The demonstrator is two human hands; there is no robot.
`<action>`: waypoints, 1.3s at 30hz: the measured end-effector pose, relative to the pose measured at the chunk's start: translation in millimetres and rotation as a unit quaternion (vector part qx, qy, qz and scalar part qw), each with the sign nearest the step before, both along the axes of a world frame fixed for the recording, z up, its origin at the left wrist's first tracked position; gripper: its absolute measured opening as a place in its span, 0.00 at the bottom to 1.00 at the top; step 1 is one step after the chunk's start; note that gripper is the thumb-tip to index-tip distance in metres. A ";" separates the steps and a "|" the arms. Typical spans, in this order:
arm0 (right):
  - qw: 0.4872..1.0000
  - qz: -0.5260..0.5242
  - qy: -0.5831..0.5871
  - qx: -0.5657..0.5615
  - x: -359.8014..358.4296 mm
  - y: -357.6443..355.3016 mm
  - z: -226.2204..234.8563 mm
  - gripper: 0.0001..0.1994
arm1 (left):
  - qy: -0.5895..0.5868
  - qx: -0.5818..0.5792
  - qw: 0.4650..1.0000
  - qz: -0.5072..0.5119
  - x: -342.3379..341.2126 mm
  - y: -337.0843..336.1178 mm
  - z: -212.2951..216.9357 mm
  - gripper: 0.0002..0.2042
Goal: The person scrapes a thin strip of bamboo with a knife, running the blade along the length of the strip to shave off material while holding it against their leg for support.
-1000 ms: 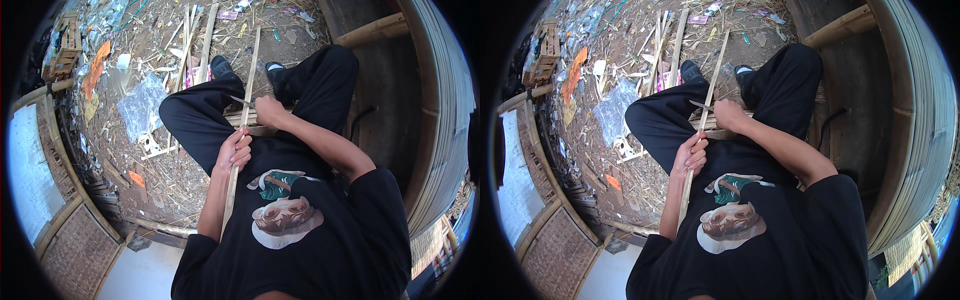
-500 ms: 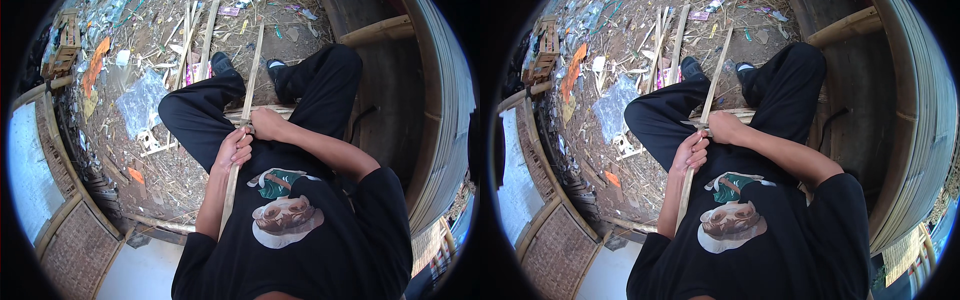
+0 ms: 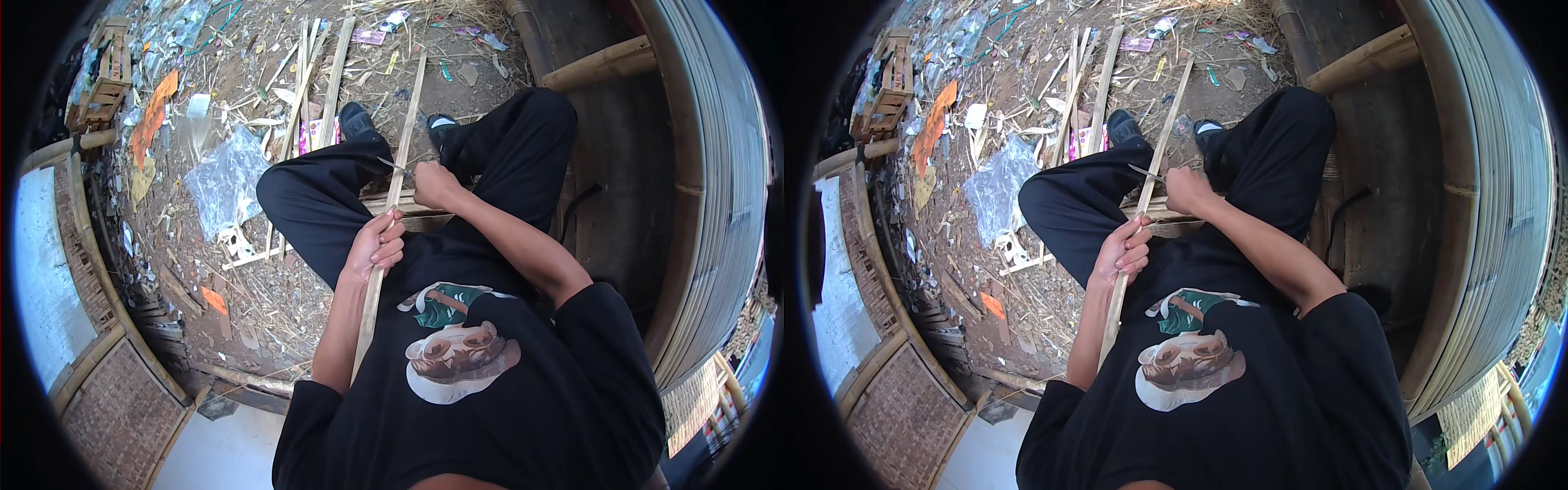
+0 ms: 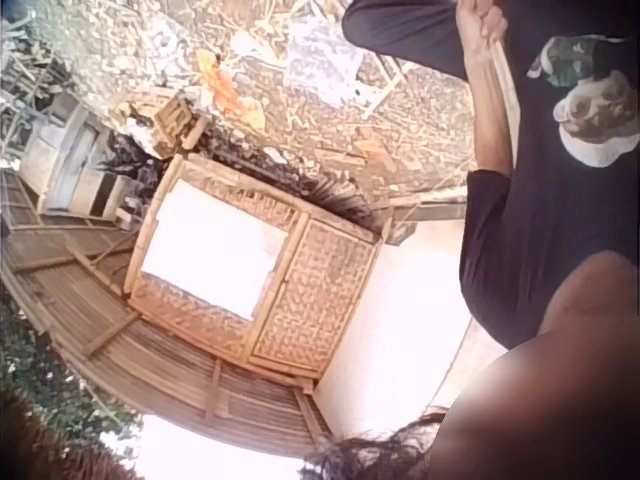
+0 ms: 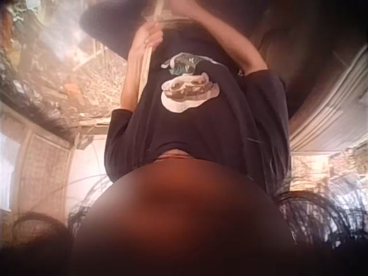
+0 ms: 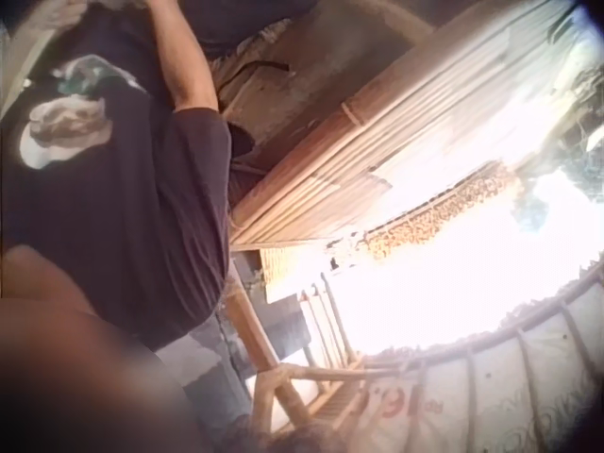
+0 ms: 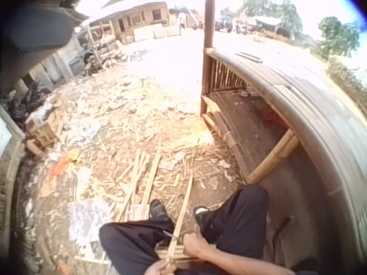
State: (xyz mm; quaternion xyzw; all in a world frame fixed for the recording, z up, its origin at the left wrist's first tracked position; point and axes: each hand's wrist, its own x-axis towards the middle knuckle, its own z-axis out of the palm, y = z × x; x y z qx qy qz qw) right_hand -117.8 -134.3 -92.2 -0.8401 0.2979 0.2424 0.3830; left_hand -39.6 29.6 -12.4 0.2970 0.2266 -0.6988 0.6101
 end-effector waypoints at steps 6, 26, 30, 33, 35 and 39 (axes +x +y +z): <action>0.996 0.031 -0.057 0.058 -1.0 10.4 14.6 0.09 | -0.046 0.024 0.997 -0.050 7.5 -4.3 -3.1 0.09; 0.994 0.003 -0.103 -0.036 47.7 -38.3 32.0 0.10 | -0.186 -0.013 0.980 -0.062 10.3 -10.0 46.2 0.09; 0.982 -0.100 -0.112 -0.112 68.2 -90.0 20.6 0.09 | -0.197 -0.048 0.978 -0.046 12.6 -11.1 50.2 0.09; 0.965 -0.159 -0.138 -0.155 73.9 -130.4 20.4 0.10 | -0.193 -0.058 0.978 -0.058 13.6 -16.0 55.2 0.10; 0.957 -0.189 -0.173 -0.135 64.5 -129.1 21.6 0.09 | -0.227 -0.054 0.970 -0.064 15.0 -18.3 46.7 0.10; 0.969 -0.117 -0.192 -0.101 46.9 -85.6 42.6 0.08 | -0.305 -0.037 0.948 -0.087 18.6 -22.7 19.9 0.09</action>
